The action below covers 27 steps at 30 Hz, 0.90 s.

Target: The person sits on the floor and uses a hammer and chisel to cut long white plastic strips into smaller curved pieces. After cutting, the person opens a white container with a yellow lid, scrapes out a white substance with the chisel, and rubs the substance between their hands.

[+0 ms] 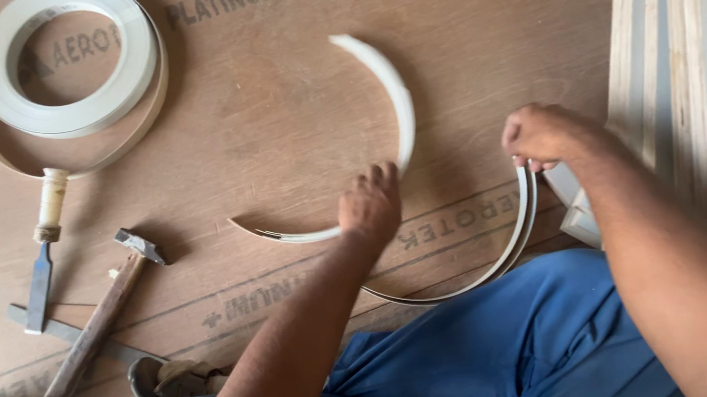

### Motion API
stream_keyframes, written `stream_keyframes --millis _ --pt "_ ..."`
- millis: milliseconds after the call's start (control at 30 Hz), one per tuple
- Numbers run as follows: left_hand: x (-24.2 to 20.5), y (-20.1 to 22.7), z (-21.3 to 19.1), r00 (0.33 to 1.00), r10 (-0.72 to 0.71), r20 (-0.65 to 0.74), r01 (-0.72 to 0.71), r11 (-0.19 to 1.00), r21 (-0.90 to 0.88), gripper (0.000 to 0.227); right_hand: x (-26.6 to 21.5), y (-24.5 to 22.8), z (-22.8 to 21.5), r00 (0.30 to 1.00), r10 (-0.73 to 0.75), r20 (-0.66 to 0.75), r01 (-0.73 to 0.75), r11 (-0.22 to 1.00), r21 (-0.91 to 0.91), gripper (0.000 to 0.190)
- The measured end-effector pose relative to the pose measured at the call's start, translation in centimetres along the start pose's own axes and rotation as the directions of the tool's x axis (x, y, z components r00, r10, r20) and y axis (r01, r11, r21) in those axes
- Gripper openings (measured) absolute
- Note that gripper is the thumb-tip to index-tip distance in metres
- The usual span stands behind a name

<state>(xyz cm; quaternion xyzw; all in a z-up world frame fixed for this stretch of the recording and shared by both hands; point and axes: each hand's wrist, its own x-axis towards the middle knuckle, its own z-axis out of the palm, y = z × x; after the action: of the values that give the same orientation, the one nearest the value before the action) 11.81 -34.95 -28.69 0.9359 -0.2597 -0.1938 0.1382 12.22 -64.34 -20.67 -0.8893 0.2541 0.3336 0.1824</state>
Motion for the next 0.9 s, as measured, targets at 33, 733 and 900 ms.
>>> stream_keyframes --millis 33,733,900 --pt "-0.9 0.1 0.2 0.999 0.051 0.002 -0.051 0.998 0.037 0.033 -0.2 0.1 -0.5 1.0 -0.013 -0.017 0.013 1.0 0.011 0.013" --pt "-9.1 3.3 0.4 0.792 0.505 0.343 -0.554 0.83 0.057 0.067 -17.3 -8.4 1.0 0.963 -0.268 -0.039 0.267 0.963 -0.029 0.026" --pt "-8.6 1.8 3.2 0.831 0.553 0.069 -0.548 0.79 0.274 0.05 -16.6 -9.1 1.4 0.948 -0.307 -0.08 0.304 0.952 -0.042 0.032"
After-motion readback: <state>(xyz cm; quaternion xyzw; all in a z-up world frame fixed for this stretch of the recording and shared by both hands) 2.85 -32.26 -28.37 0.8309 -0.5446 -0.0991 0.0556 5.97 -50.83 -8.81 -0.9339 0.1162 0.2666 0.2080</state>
